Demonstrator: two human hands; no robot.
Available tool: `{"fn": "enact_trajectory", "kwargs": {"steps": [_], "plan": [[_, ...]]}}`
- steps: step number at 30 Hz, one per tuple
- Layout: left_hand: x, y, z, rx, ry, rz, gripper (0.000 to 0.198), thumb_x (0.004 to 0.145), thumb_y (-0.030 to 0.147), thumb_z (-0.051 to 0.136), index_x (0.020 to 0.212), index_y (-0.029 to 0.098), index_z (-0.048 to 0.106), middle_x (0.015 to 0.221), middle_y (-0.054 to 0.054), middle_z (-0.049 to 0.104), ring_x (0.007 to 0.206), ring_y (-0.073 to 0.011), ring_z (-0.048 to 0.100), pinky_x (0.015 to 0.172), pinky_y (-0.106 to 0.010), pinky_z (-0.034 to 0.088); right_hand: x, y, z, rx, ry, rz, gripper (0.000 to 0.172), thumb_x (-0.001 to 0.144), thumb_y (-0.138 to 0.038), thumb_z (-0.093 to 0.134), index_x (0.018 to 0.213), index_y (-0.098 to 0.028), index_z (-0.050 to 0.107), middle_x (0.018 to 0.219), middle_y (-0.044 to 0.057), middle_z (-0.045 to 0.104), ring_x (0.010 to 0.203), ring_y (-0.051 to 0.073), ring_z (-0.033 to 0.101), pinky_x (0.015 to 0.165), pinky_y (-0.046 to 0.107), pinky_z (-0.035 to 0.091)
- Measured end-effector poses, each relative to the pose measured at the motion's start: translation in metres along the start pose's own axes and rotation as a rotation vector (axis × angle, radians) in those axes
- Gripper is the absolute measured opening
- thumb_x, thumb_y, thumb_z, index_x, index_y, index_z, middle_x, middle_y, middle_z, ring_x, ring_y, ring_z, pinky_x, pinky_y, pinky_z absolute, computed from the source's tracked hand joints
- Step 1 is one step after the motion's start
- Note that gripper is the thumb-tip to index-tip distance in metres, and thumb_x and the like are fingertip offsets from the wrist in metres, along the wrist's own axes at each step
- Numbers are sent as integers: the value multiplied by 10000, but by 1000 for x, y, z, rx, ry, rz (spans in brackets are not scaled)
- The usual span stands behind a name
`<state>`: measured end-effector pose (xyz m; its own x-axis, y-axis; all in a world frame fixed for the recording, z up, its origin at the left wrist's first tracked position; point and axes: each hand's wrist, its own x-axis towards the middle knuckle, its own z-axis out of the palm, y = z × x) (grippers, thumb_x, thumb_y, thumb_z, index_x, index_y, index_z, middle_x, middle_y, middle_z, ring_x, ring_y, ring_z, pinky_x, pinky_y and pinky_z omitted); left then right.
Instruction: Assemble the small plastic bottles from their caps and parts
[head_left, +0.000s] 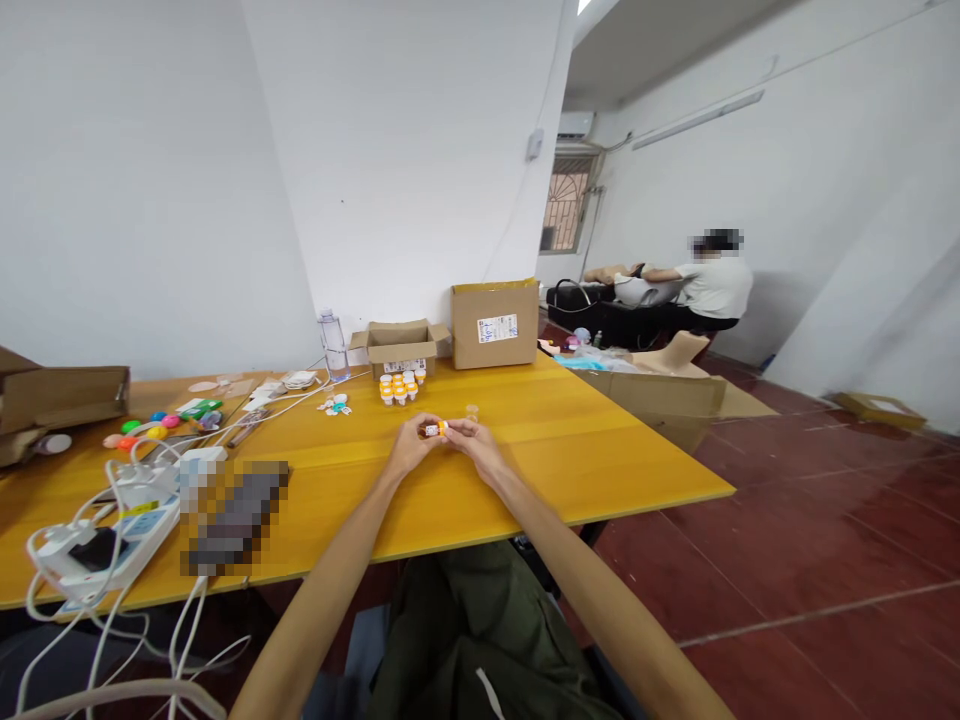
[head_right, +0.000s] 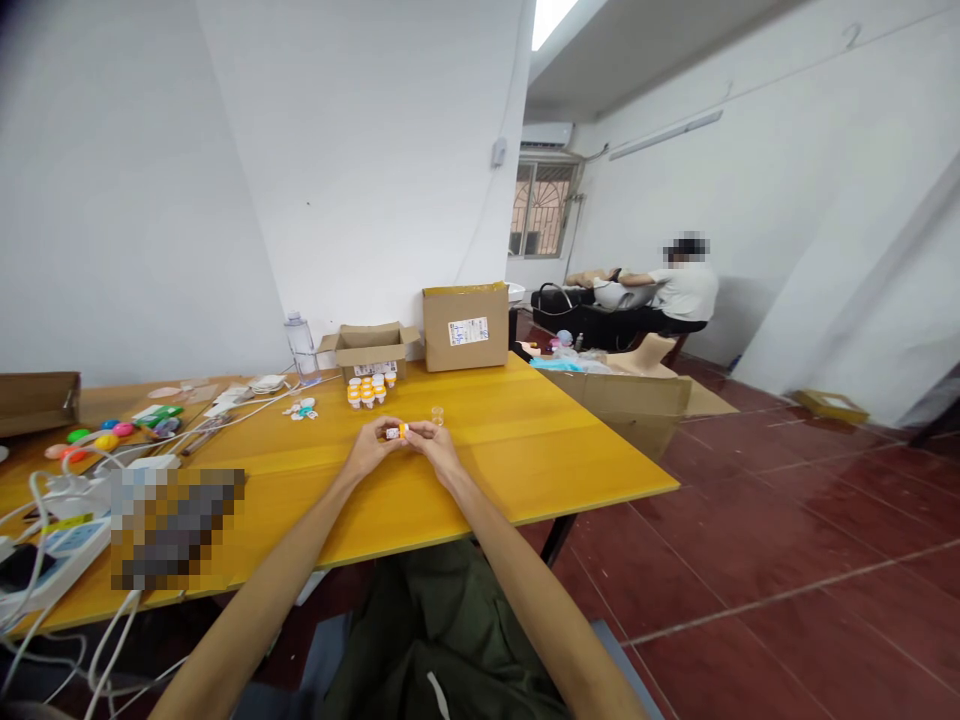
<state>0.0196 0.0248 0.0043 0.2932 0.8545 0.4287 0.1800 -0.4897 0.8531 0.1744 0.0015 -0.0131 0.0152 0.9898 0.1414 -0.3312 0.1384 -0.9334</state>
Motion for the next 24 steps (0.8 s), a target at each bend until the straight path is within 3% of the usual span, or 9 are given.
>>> {"fn": "enact_trajectory", "kwargs": {"steps": [24], "plan": [[-2,3,-2,41,-19,92,243,678,253,767,911,201,724,934,-30,726,881,-197,653,862,-345,523,-1,-1,-1,22,1,20,461,401,-511,917,667,-177,746,740,50,741,718,198,693,849,403,587]]}}
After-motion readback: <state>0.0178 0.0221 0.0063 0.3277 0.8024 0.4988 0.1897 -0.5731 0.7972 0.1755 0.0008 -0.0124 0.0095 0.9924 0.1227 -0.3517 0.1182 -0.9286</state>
